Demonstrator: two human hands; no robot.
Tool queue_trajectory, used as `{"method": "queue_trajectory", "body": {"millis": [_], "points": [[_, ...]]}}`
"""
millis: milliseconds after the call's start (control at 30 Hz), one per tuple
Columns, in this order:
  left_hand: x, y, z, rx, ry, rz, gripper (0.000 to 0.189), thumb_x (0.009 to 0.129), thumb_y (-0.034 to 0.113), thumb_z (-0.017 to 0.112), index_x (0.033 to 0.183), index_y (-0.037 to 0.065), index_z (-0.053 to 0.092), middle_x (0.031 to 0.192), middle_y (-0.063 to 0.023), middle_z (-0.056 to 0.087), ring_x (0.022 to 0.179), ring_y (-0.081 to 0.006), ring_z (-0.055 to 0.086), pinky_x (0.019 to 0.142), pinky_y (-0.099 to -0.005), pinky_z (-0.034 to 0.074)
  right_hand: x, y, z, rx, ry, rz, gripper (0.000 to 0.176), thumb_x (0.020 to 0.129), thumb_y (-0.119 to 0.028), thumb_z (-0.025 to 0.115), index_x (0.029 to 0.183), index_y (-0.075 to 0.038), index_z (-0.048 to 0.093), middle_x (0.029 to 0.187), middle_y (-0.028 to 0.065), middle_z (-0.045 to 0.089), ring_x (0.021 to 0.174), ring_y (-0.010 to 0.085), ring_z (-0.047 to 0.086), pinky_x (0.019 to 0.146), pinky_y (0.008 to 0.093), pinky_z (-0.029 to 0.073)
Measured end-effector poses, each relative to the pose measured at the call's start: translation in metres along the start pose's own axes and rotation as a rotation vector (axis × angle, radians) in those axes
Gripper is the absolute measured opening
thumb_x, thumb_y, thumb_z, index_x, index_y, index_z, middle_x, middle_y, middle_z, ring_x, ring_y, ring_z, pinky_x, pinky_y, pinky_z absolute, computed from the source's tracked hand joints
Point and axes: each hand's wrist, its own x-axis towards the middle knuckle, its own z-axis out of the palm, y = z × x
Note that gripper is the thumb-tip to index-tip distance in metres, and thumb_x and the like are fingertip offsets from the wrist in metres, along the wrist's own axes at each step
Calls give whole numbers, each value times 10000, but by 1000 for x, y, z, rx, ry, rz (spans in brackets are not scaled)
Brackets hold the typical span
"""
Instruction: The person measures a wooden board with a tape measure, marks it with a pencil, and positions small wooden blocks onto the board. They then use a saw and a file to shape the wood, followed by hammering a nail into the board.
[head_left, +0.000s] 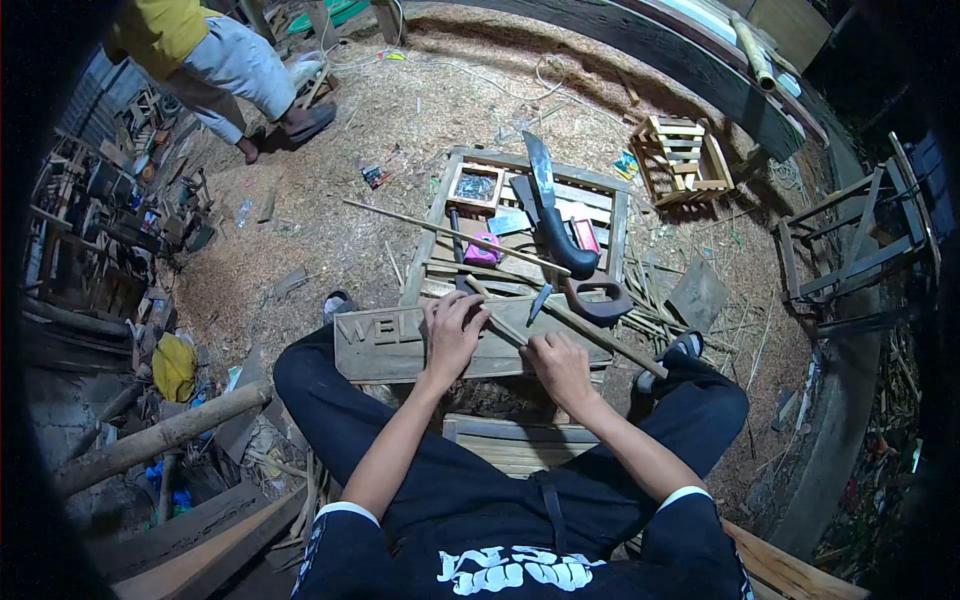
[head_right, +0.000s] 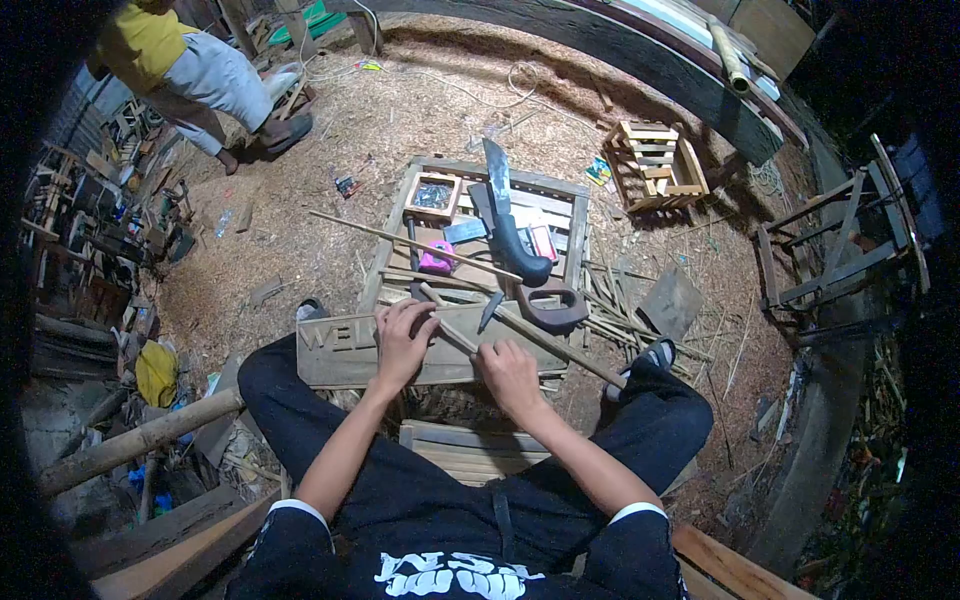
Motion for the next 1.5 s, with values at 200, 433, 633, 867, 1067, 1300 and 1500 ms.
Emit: {"method": "queue_trajectory", "body": {"millis": [200,433,633,867,1067,1300,1500], "points": [[3,9,11,-25,34,-54,493,880,275,823,1315,84,689,1211,-71,737,1226,-239,604,1088,-431,326,5,-3,-11,59,116,-7,207,943,-268,720,908,-89,620,848,91,675,841,284,686,680,427,552],[7,14,-7,30,-154,71,946,716,390,934,1523,82,548,1455,-108,634,1369,-233,540,1165,-428,287,11,1,-3,7,-21,116,203,943,-281,712,929,-94,636,806,96,699,788,292,691,598,438,549],[13,-8,-37,25,-128,30,741,780,389,898,1420,115,644,1423,-91,650,1402,-284,516,1174,-466,323,34,-9,-28,71,114,33,233,902,-233,756,1042,-68,670,903,117,687,897,310,665,745,450,556],[36,-42,-51,-37,-164,28,462,897,256,800,1317,94,695,1332,-118,680,1344,-297,559,1161,-452,360,114,-24,2,210,157,-69,398,857,-87,733,1233,-3,632,1148,195,648,1079,380,624,912,485,523],[53,-54,-34,-33,-123,134,430,893,185,777,1303,81,700,1302,-114,684,1317,-302,576,1144,-473,381,163,-25,25,224,157,-24,395,869,-54,675,1248,30,607,1268,259,633,1162,427,617,990,525,501],[55,-57,-39,9,-143,140,418,904,193,770,1300,78,699,1310,-107,682,1329,-296,569,1154,-478,369,172,-31,38,-12,106,61,498,872,-95,689,1355,-49,577,1403,221,590,1258,375,587,914,480,506],[56,-60,-37,20,-130,165,416,900,198,773,1291,78,700,1305,-99,684,1320,-286,568,1135,-467,378,181,-22,46,136,220,-8,586,759,36,736,1316,-31,567,1221,237,575,1154,431,584,975,529,492]]}}
